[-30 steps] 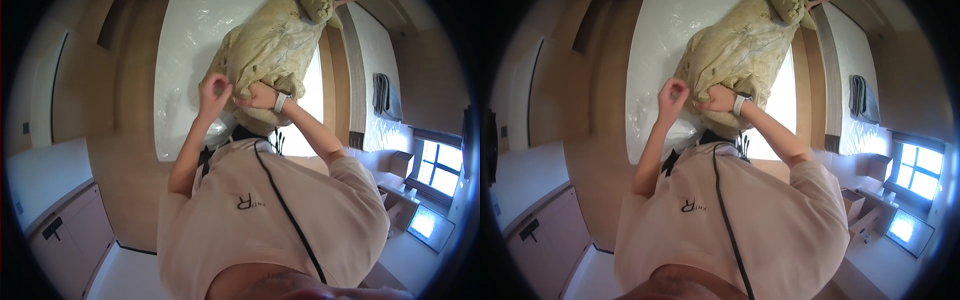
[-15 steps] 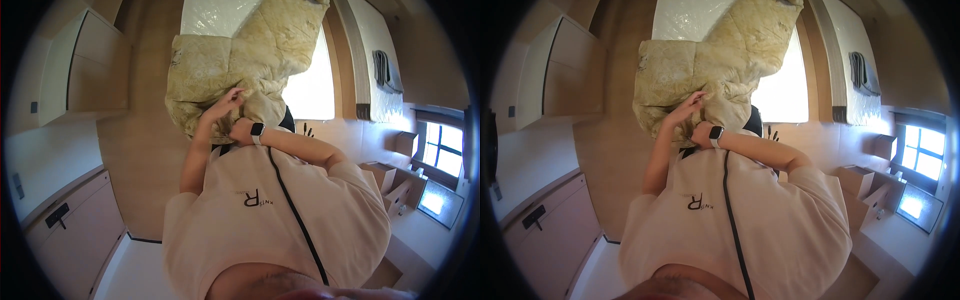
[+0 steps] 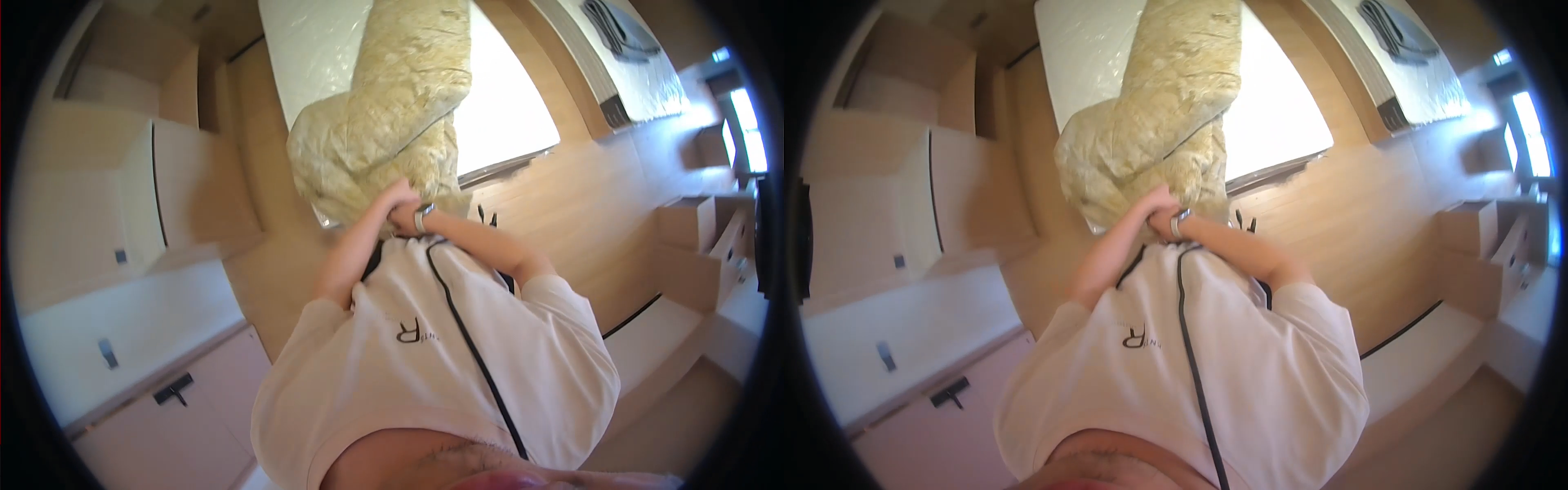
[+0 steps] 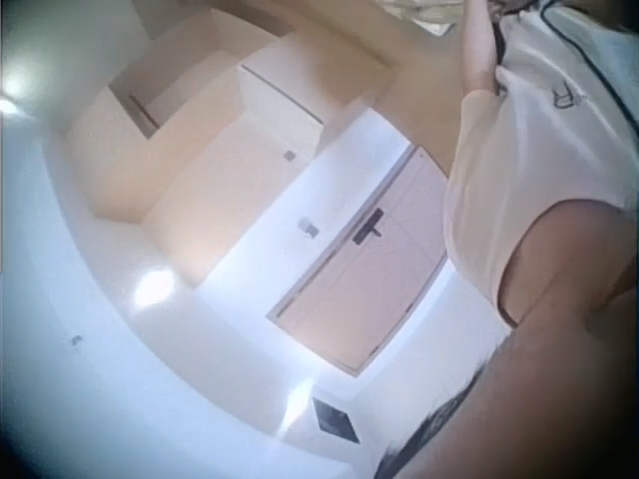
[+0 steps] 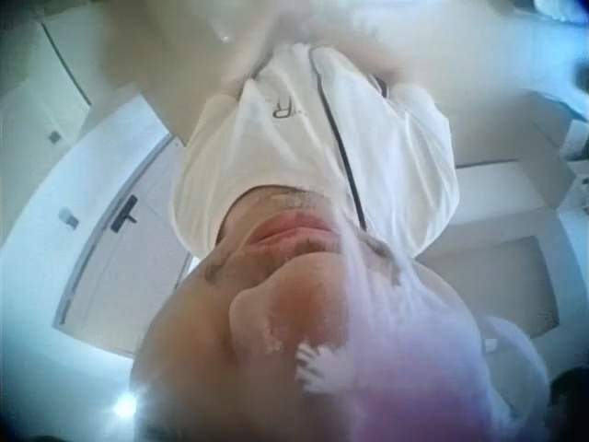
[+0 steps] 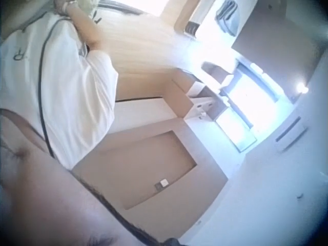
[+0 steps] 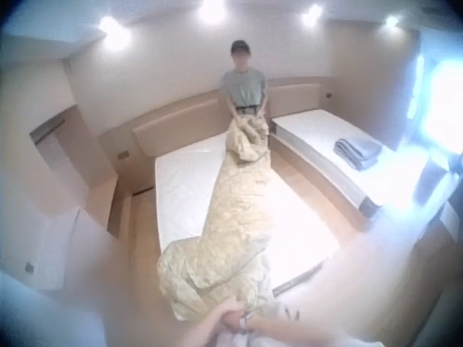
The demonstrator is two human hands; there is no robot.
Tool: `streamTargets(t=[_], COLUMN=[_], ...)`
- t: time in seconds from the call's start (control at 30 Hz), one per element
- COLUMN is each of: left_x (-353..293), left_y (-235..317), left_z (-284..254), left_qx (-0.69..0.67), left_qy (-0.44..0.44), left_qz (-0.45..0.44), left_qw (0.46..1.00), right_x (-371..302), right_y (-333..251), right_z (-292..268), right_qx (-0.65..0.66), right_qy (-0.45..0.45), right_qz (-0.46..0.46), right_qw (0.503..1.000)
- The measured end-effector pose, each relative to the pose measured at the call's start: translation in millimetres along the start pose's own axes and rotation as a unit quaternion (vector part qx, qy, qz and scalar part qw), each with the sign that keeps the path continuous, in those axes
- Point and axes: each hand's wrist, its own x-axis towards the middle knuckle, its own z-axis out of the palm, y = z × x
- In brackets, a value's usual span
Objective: The person folds a comforter by lifting it from a bed, shaking it out, and folding it into a rectangle on the mattress.
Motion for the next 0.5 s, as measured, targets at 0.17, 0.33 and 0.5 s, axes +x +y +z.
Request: streamTargets(t=[0.17,0.33,0.5], left_x=[-25,-41,-76], left_y=[10,-33,-9], left_z=[46,60,46], left_qx=[-0.108,-0.35,-0.373], left_qy=[-0.129,-0.021,0.015], left_qz=[-0.103,-0.081,-0.018], left_qw=[0.98,0.933,0.927], right_x=[-41,-65,-63], right_y=[17,32,18], right_z=[28,27,71], right_qx=[-0.053,0.017,0.007], right_qy=[-0.032,0.046,0.162], right_qz=[-0.076,-0.14,-0.071], right_qw=[0.995,0.989,0.984])
